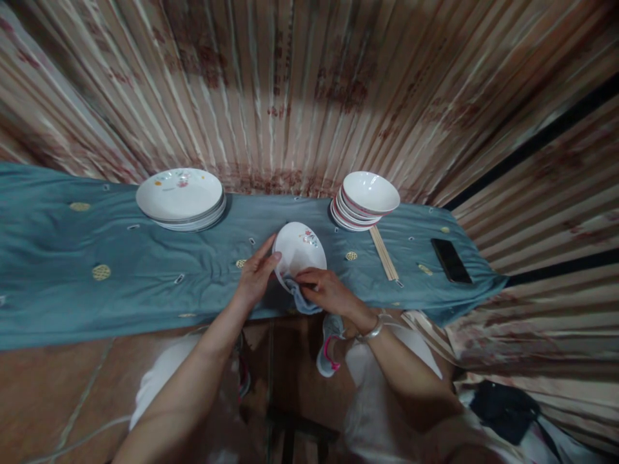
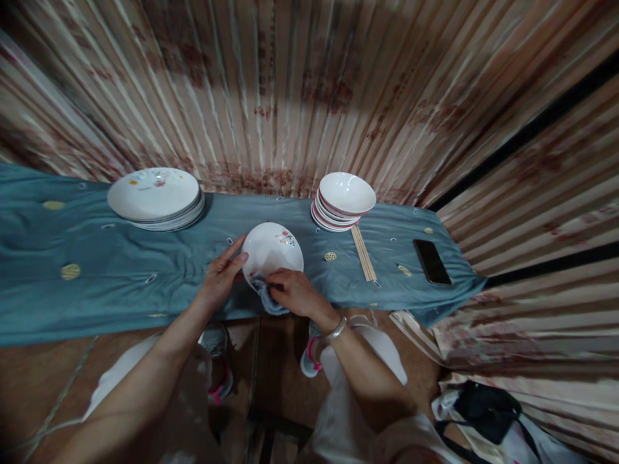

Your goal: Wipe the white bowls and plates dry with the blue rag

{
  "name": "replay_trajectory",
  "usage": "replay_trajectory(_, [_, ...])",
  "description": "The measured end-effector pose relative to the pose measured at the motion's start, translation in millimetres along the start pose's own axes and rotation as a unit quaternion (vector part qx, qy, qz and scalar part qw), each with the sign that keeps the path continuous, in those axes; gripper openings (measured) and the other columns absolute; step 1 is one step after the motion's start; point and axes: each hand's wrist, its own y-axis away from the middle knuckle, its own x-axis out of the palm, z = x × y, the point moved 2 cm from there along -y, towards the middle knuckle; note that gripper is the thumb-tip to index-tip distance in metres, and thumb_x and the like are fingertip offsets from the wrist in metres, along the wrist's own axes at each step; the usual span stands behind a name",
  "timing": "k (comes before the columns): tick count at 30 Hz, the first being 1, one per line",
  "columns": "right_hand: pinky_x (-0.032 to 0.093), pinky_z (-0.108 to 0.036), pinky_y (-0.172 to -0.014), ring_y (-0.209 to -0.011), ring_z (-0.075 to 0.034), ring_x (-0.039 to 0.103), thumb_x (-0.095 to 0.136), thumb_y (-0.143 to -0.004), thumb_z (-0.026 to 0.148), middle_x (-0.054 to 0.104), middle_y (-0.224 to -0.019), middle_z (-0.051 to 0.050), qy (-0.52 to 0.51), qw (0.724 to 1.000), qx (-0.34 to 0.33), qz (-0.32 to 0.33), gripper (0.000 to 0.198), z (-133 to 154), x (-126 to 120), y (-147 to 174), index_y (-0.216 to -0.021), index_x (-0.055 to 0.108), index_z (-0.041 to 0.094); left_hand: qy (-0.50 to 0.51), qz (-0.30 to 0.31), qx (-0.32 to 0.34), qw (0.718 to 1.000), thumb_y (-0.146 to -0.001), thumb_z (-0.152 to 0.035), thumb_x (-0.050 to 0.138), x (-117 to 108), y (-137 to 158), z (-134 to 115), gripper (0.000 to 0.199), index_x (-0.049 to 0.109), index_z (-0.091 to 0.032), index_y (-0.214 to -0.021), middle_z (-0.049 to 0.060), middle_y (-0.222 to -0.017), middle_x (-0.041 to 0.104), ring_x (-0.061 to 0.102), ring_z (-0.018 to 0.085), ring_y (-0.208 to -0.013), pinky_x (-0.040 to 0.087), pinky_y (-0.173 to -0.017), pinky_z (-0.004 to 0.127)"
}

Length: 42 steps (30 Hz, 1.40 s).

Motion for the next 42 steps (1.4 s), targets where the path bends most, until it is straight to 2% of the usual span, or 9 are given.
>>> replay_trajectory(4, [0.050, -0.026, -0.086, -0.096, -0.015, 0.066, 0.053, -0.082, 0.008, 0.071, -0.106, -0.005, -0.075, 0.995, -0.015, -0.064, 0.031, -2, 10, -7, -0.102, 0.073, 0.020, -0.019, 0.000, 0.021, 1.000, -0.070, -0.059, 0.070, 0, -1, 1, 0.076, 0.060, -0.016, -0.132, 0.010, -0.116, 0.071, 0.065, 0.026, -0.101, 0.054, -0.087, 0.036])
replay_trajectory(7, [0.050, -0.028, -0.091, -0.100, -0.015, 0.065, 0.052, -0.082, 0.008, 0.070, -0.110, -0.005, -0.075, 0.991, -0.026, -0.106, 0.032, 0, 15, -12, -0.104, 0.072, 0.021, -0.012, 0.008, 0.008, 1.000, -0.070, -0.059, 0.069, 0, -1, 2, 0.080, 0.055, -0.015, -0.136, 0.010, -0.118, 0.069, 0.065, 0.025, -0.100, 0.053, -0.087, 0.035])
replay_trajectory(12, [0.043, -0.035, -0.107, -0.121, -0.018, 0.056, 0.049, -0.084, 0.007, 0.062, -0.126, -0.009, 0.010, 0.984, -0.078, -0.162, 0.039, 0, 20, -21, -0.118, 0.065, 0.020, -0.013, 0.019, 0.013, 1.000, -0.069, -0.063, 0.069, 0, -3, 8, 0.085, 0.054, -0.015, -0.137, 0.009, -0.107, 0.073, 0.067, 0.023, -0.089, 0.055, -0.081, 0.035])
replay_trajectory(19, [0.038, -0.045, -0.112, -0.130, -0.025, 0.047, 0.039, -0.093, 0.016, 0.050, -0.139, -0.016, 0.153, 0.967, -0.077, -0.187, 0.041, -17, 19, -37, -0.132, 0.055, 0.011, -0.001, 0.020, 0.010, 1.000, -0.066, -0.062, 0.071, 0, -1, 6, 0.086, 0.054, -0.015, -0.137, 0.011, -0.118, 0.069, 0.066, 0.024, -0.091, 0.055, -0.082, 0.036])
replay_trajectory(25, [0.041, -0.047, -0.110, -0.128, -0.027, 0.049, 0.038, -0.090, 0.010, 0.053, -0.135, -0.021, 0.232, 0.958, 0.008, -0.169, 0.044, -40, 12, -37, -0.132, 0.052, 0.006, 0.010, 0.026, -0.017, 0.999, -0.064, -0.062, 0.073, 2, 2, 1, 0.091, 0.052, -0.014, -0.139, 0.009, -0.099, 0.074, 0.067, 0.022, -0.081, 0.057, -0.074, 0.035])
replay_trajectory(32, [0.046, -0.043, -0.103, -0.114, -0.027, 0.058, 0.041, -0.086, 0.004, 0.063, -0.119, -0.023, 0.287, 0.950, 0.050, -0.116, 0.036, -35, 11, -15, -0.118, 0.059, 0.003, 0.000, 0.019, -0.017, 1.000, -0.066, -0.061, 0.072, 4, 6, -5, 0.087, 0.053, -0.015, -0.138, 0.006, -0.089, 0.074, 0.066, 0.020, -0.077, 0.058, -0.069, 0.032])
replay_trajectory(35, [0.049, -0.041, -0.097, -0.107, -0.027, 0.061, 0.045, -0.088, 0.007, 0.065, -0.112, -0.022, 0.281, 0.952, 0.073, -0.098, 0.029, -31, 10, -5, -0.110, 0.063, 0.007, 0.007, 0.016, -0.025, 1.000, -0.066, -0.061, 0.071, 4, 6, -5, 0.085, 0.054, -0.017, -0.138, 0.008, -0.102, 0.073, 0.067, 0.023, -0.084, 0.058, -0.069, 0.033])
replay_trajectory(39, [0.050, -0.037, -0.090, -0.098, -0.023, 0.065, 0.052, -0.088, 0.014, 0.069, -0.105, -0.015, 0.214, 0.971, 0.079, -0.064, 0.023, -22, 4, 4, -0.107, 0.065, 0.011, 0.026, 0.006, -0.017, 0.999, -0.071, -0.062, 0.066, 3, 6, -4, 0.074, 0.060, -0.020, -0.131, 0.011, -0.134, 0.061, 0.062, 0.030, -0.111, 0.059, -0.075, 0.034])
replay_trajectory(42, [0.049, -0.030, -0.084, -0.089, -0.018, 0.066, 0.055, -0.086, 0.015, 0.071, -0.097, -0.008, 0.120, 0.990, 0.060, -0.047, 0.019, -12, 0, 5, -0.100, 0.068, 0.016, 0.031, 0.009, -0.016, 0.999, -0.077, -0.063, 0.060, 2, 5, -3, 0.072, 0.059, -0.018, -0.133, 0.012, -0.134, 0.060, 0.061, 0.031, -0.114, 0.058, -0.080, 0.037])
